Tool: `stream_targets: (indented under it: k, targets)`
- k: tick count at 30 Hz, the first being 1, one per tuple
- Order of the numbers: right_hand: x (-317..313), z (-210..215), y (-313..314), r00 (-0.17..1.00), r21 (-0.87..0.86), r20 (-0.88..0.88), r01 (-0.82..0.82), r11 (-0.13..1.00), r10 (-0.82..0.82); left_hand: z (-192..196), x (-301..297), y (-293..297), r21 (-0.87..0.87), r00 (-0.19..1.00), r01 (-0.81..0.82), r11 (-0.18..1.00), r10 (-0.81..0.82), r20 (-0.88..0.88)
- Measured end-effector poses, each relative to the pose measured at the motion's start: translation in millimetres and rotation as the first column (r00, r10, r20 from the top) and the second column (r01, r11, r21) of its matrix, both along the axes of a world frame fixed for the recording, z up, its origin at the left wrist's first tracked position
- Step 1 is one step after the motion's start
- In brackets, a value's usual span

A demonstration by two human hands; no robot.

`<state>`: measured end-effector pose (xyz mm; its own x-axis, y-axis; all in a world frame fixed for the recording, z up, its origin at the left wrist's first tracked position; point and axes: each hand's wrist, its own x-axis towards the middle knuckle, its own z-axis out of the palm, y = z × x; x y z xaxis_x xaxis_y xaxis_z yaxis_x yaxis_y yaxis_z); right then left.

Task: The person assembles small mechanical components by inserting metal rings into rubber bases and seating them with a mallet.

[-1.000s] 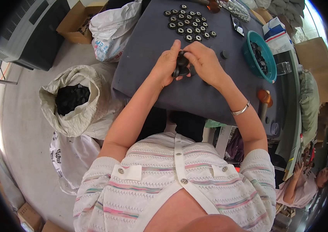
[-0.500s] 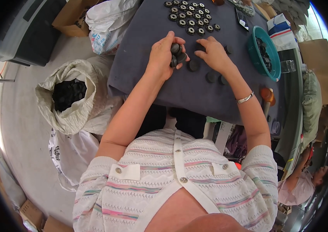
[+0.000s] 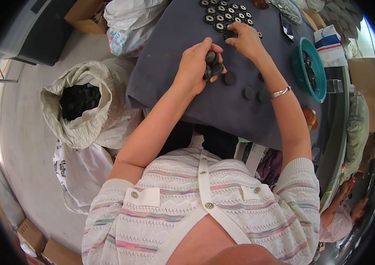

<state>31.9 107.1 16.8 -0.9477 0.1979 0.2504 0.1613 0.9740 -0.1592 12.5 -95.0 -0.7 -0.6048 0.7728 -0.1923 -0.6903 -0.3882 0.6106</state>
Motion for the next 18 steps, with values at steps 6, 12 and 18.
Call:
stream_targets:
  k: [6, 12, 18]
  targets:
    - [-1.6, 19.4, -16.5, 0.965, -0.186, 0.254, 0.120, 0.975, -0.070, 0.0, -1.5, -1.5, -0.017, 1.000, 0.007, 1.000, -0.006, 0.018]
    - [12.4, 16.5, -24.3, 0.971, -0.402, 0.233, 0.139, 0.905, -0.046, 0.0, -0.9, -1.3, 0.003, 1.000, 0.002, 1.000, -0.002, 0.025]
    - [11.3, 15.0, -21.4, 0.979, -0.413, 0.200, 0.125, 0.902, -0.044, -1.7, -1.5, -0.8, 0.011, 1.000, 0.002, 1.000, -0.002, 0.024]
